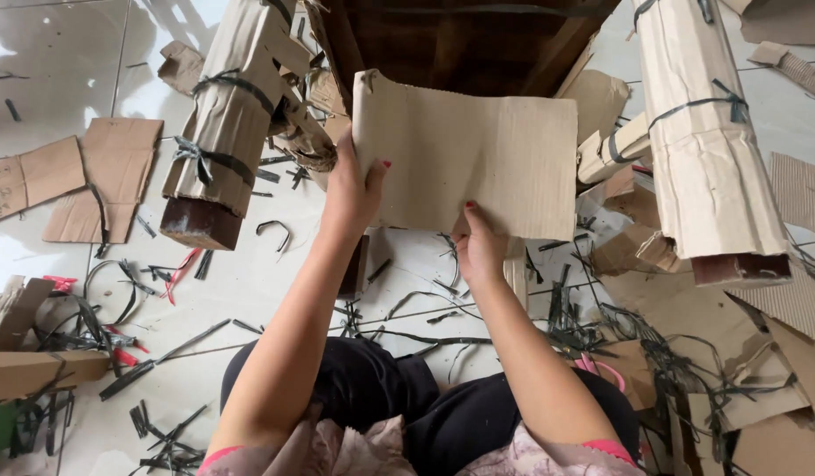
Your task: The person sits on the floor and wraps a piece of cardboard around the underside of a wooden chair. They secure the cardboard using black plastic ties and pink scissors, working on the chair legs and frame.
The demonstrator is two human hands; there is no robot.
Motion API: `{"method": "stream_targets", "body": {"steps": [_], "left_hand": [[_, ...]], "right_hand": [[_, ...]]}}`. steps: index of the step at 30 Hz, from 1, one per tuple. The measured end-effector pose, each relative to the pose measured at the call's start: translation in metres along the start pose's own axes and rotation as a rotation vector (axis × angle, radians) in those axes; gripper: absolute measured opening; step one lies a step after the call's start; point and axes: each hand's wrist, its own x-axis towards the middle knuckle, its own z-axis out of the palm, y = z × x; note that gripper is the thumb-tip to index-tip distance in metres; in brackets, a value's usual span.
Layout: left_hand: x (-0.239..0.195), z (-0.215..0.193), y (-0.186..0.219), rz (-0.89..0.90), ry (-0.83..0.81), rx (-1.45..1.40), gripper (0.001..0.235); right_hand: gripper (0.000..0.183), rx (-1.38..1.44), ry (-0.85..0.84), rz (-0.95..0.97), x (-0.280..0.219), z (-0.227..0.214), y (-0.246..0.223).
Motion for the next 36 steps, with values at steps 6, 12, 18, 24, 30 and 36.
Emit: {"method": "stream_targets", "body": {"steps": [6, 12, 18, 24, 30, 36], "left_hand": [[-0.015, 0.029, 0.006, 0.167, 0.166, 0.72, 0.071], [0.018, 0.021, 0.036, 0.387, -0.546, 0.879, 0.14], [0.076, 0.031, -0.002, 0.568, -0.648, 0.949, 0.177], [0.086, 0.051, -0.02, 0.468, -0.702, 1.055, 0.175], [0.072, 0.03, -0.018, 0.592, -0.602, 1.03, 0.169], [0.045, 0.042, -0.031, 0.842, -0.1, 0.887, 0.092]], "right_hand": [[0.05, -0.432, -0.067, -0.265, -0.003, -0.004, -0.018], [0.037, -0.85, -0.175, -0.432, -0.055, 0.024, -0.059], [0.057, -0.709, -0.281, 0.352, -0.049, 0.018, -0.107], [0.031, -1.389, -0.541, -0.391, -0.095, 0.039, -0.19], [0.08, -1.871, -0.609, -0.883, -0.005, 0.088, -0.178], [0.125, -2.089, -0.627, -0.354, -0.002, 0.083, -0.167]]}}
